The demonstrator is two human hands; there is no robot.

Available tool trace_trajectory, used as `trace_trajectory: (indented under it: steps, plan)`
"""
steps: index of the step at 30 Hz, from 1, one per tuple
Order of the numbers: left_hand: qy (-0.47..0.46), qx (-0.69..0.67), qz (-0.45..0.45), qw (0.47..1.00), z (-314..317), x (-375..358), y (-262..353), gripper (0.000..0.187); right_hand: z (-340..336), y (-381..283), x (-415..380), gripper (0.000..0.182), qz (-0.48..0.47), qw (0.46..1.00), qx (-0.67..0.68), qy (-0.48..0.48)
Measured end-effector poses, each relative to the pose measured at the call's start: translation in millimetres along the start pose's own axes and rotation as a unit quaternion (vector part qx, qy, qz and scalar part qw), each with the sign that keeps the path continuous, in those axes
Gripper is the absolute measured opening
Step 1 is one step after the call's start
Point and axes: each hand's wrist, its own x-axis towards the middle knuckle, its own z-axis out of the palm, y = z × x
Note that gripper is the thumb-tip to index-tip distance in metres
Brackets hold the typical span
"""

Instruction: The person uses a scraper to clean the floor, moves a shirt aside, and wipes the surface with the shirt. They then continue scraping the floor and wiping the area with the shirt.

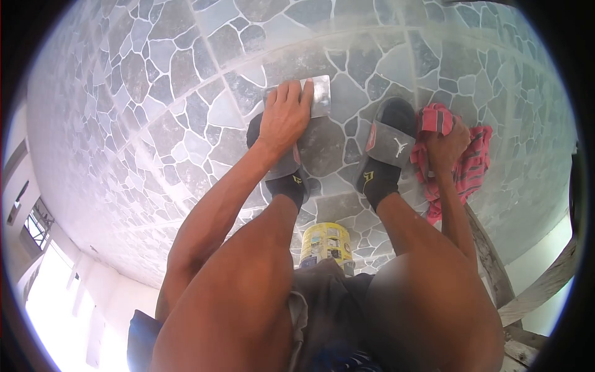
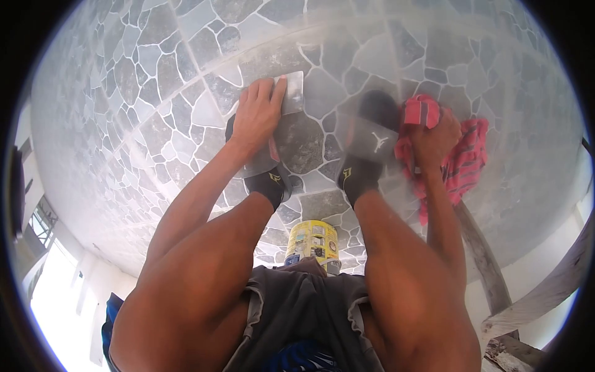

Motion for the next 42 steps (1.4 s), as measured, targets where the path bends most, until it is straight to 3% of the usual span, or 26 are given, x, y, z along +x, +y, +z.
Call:
trace_trajectory:
  steps: [2,5,7,10,12,17,20,26,29,32,33,37,40,42]
  plan:
    - [0.019,0.020,-0.051,0.998,10.8,23.6,-13.1,0.048,-2.9,0.2,-2.6,0.058,-0.016,1.000,-0.007,-0.002]
    - [-0.011,0.055,-0.071,0.996,12.3,34.1,-8.4,0.049,-25.5,-21.1,14.2,0.053,0.041,0.992,0.053,-0.103]
    - [-0.023,0.060,-0.018,0.998,13.0,23.5,-6.4,0.048,-18.4,-16.0,7.1,0.049,0.014,0.999,0.028,-0.040]
    - [0.036,0.052,0.027,0.998,9.1,16.9,-41.1,0.048,-13.0,-14.9,13.2,0.047,-0.013,1.000,0.012,0.022]
    - [-0.008,0.034,-0.049,0.998,-1.9,36.8,-56.6,0.048,-18.9,-14.7,0.3,0.047,-0.010,1.000,0.014,0.003]
    - [0.018,0.024,-0.011,0.999,7.2,3.9,-48.2,0.048,-14.9,-17.8,11.7,0.045,0.025,1.000,0.006,-0.014]
    - [0.018,0.033,-0.048,0.998,1.4,31.0,-58.2,0.049,-11.0,-14.2,6.5,0.043,-0.032,0.998,-0.012,0.057]
    - [0.001,0.047,-0.037,0.998,-2.7,-6.7,-67.0,0.045,-21.6,-25.4,13.6,0.040,0.012,1.000,0.022,-0.017]
    - [-0.033,0.056,-0.053,0.996,-11.3,2.9,-71.2,0.046,-16.7,-18.7,7.3,0.038,-0.015,1.000,0.001,-0.011]
    - [0.004,0.059,-0.019,0.998,-9.1,-17.7,-70.9,0.041,-15.2,-16.5,11.8,0.036,-0.012,1.000,-0.001,0.011]
    - [-0.034,0.030,-0.043,0.998,-11.5,-15.0,-70.9,0.048,-15.4,-16.4,14.9,0.035,-0.009,1.000,0.001,0.011]
    - [-0.033,0.029,-0.052,0.998,-15.7,-4.9,-75.6,0.050,-12.9,-14.2,-0.6,0.033,-0.023,1.000,-0.002,0.005]
    - [0.020,0.022,-0.017,0.999,-0.7,-22.2,-80.1,0.054,-13.3,-13.4,13.3,0.037,0.000,1.000,-0.009,-0.003]
    - [0.010,0.024,-0.041,0.999,-7.4,-12.1,-83.6,0.054,-13.5,-21.0,6.4,0.040,0.007,1.000,-0.007,-0.018]
